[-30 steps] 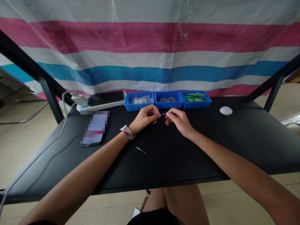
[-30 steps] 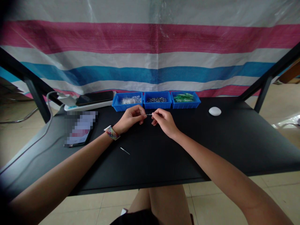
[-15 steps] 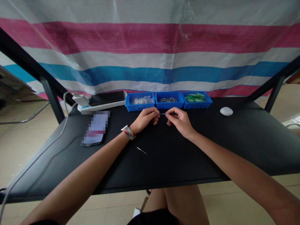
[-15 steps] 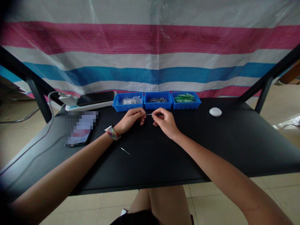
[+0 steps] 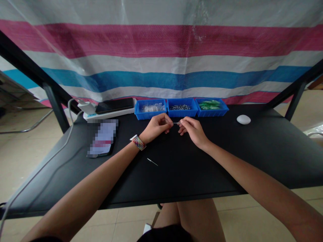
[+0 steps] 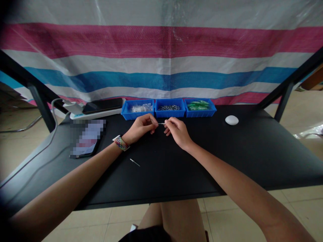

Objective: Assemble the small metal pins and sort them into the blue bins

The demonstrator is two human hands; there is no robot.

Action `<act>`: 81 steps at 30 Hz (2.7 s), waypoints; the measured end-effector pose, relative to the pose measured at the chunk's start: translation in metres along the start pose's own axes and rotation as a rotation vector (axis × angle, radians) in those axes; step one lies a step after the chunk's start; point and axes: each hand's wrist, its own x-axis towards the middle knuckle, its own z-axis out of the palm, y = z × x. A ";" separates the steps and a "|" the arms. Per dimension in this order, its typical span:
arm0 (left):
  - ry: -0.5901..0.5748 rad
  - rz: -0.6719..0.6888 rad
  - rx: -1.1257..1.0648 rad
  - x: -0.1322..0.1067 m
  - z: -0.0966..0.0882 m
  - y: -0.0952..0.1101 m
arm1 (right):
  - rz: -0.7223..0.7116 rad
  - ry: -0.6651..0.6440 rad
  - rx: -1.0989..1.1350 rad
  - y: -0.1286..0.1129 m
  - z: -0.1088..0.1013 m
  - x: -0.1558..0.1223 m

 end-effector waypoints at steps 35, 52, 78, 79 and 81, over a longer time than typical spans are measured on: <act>0.006 -0.061 -0.024 0.001 0.001 0.000 | -0.065 0.055 0.032 0.003 -0.001 0.000; 0.012 -0.061 -0.160 0.003 0.000 -0.005 | -0.624 0.131 -0.756 -0.021 -0.040 0.021; 0.010 -0.020 -0.125 0.002 0.000 -0.006 | -0.655 -0.467 -0.907 -0.020 0.018 -0.032; 0.008 -0.019 -0.119 0.002 -0.001 -0.006 | -0.647 -0.450 -0.898 -0.019 0.016 -0.030; 0.008 -0.021 -0.112 0.002 0.000 -0.006 | -0.637 -0.436 -0.906 -0.019 0.012 -0.026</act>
